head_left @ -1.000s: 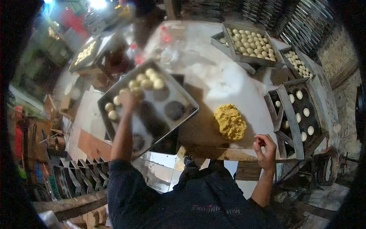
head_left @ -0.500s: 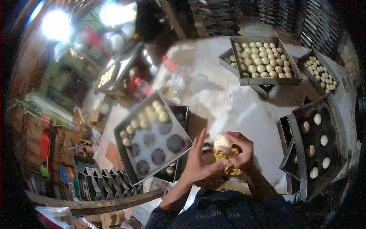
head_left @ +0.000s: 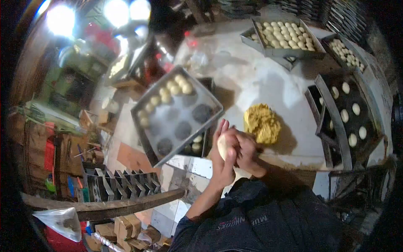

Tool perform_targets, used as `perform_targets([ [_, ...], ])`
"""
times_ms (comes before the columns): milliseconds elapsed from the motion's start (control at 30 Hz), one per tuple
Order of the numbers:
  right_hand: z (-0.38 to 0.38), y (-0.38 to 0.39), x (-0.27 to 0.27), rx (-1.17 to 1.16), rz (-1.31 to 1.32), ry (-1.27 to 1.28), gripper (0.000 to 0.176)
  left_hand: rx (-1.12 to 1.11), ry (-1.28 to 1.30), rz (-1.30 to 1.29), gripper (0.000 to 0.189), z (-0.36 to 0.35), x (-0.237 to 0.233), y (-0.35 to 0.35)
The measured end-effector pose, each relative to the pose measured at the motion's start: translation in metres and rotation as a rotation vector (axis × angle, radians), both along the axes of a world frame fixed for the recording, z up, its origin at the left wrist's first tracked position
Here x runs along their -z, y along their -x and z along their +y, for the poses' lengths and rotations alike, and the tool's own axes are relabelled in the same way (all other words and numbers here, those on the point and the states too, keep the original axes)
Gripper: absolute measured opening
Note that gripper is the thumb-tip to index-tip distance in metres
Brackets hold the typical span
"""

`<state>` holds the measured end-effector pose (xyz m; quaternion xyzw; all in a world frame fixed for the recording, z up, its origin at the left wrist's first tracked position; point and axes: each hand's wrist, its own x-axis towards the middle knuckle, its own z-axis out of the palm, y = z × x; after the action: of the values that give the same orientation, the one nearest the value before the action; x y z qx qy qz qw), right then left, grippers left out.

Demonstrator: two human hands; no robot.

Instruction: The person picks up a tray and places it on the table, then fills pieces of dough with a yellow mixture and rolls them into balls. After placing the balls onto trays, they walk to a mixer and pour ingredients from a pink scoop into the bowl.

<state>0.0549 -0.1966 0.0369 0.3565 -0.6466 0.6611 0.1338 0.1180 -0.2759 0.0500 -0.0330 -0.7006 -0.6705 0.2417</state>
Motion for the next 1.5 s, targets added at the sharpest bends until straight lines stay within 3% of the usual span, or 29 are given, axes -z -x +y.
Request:
perform_targets([
  [67, -0.021, -0.013, 0.017, -0.069, -0.059, -0.073, 0.018, -0.176, 0.053, -0.309, 0.048, -0.011, -0.005, -0.041],
  [100, -0.036, -0.015, 0.037, -0.051, -0.003, -0.1, 0.022, -0.195, 0.04, -0.295, 0.044, -0.019, 0.006, -0.055],
  [133, -0.029, -0.026, 0.023, -0.036, 0.043, -0.292, 0.024, -0.213, 0.028, -0.284, 0.041, -0.026, 0.016, -0.069],
  [200, -0.035, -0.041, 0.028, 0.058, 0.131, -0.154, 0.026, -0.014, -0.521, -0.281, 0.037, -0.037, 0.019, -0.095],
  [233, -0.034, -0.056, 0.023, -0.017, -0.097, -0.039, 0.028, -0.046, -0.554, -0.282, 0.037, -0.035, 0.029, -0.099],
  [267, -0.031, -0.061, 0.028, -0.008, -0.101, -0.057, 0.028, -0.082, -0.585, -0.282, 0.037, -0.031, 0.04, -0.101],
  [333, -0.028, -0.072, 0.046, -0.132, -0.215, -0.038, 0.03, 0.055, -0.536, -0.526, 0.034, -0.026, 0.058, -0.112],
  [367, -0.029, -0.066, 0.05, -0.021, 0.025, -0.066, 0.033, 0.15, -0.789, -0.482, 0.032, -0.032, 0.062, -0.109],
  [400, -0.014, -0.066, 0.051, -0.155, -0.258, -0.142, 0.033, 0.091, -0.938, -0.543, 0.033, -0.033, 0.062, -0.106],
  [467, 0.015, -0.049, 0.049, -0.273, -0.336, -0.345, 0.028, 0.221, -1.049, -0.534, 0.036, -0.038, 0.074, -0.107],
  [533, 0.047, -0.016, 0.066, 0.0, -0.433, -0.446, 0.021, 0.287, -1.036, -0.511, 0.041, -0.037, 0.063, -0.102],
  [600, 0.081, 0.029, 0.114, 0.462, -0.014, -0.688, 0.027, 0.26, -0.825, -0.498, 0.044, -0.036, 0.053, -0.09],
  [700, 0.084, 0.042, 0.144, 0.538, 0.1, -0.721, 0.03, 0.247, -0.743, -0.483, 0.046, -0.031, 0.052, -0.059],
  [867, 0.094, 0.064, 0.138, 0.349, -0.077, -0.652, 0.034, 0.297, -0.57, -0.447, 0.051, -0.025, 0.052, -0.01],
  [967, 0.11, 0.073, 0.106, 0.259, -0.497, -0.452, 0.026, 0.238, -0.611, -0.496, 0.049, -0.014, 0.06, 0.016],
  [1000, 0.115, 0.076, 0.105, 0.263, -0.504, -0.44, 0.026, 0.197, -0.639, -0.507, 0.049, -0.009, 0.065, 0.025],
  [1067, 0.128, 0.083, 0.106, -0.142, -0.967, 0.178, 0.029, 0.062, -0.581, -0.589, 0.041, 0.01, 0.067, 0.048],
  [1133, 0.131, 0.087, 0.103, -0.246, -0.931, 0.169, 0.033, 0.024, -0.637, -0.657, 0.035, 0.026, 0.086, 0.067],
  [1200, 0.119, 0.081, 0.077, 0.063, -0.46, -0.153, 0.034, 0.074, -0.564, -0.704, 0.033, 0.045, 0.074, 0.087],
  [1233, 0.116, 0.08, 0.068, 0.144, -0.362, -0.205, 0.037, 0.136, -0.549, -0.713, 0.033, 0.052, 0.069, 0.093],
  [1267, 0.119, 0.082, 0.063, 0.154, -0.358, -0.2, 0.037, 0.201, -0.53, -0.72, 0.034, 0.059, 0.066, 0.101],
  [1333, 0.124, 0.088, 0.055, 0.225, -0.124, -0.458, 0.041, 0.205, -0.513, -0.647, 0.036, 0.067, 0.071, 0.115],
  [1367, 0.126, 0.094, 0.051, 0.237, 0.005, -0.379, 0.034, 0.175, -0.552, -0.566, 0.038, 0.07, 0.067, 0.12],
  [1400, 0.128, 0.095, 0.051, 0.248, 0.001, -0.37, 0.034, 0.144, -0.592, -0.487, 0.04, 0.07, 0.065, 0.122],
  [1500, 0.128, 0.094, 0.056, 0.291, -0.365, -0.14, 0.031, 0.149, -0.602, -0.451, 0.041, 0.07, 0.057, 0.122],
])
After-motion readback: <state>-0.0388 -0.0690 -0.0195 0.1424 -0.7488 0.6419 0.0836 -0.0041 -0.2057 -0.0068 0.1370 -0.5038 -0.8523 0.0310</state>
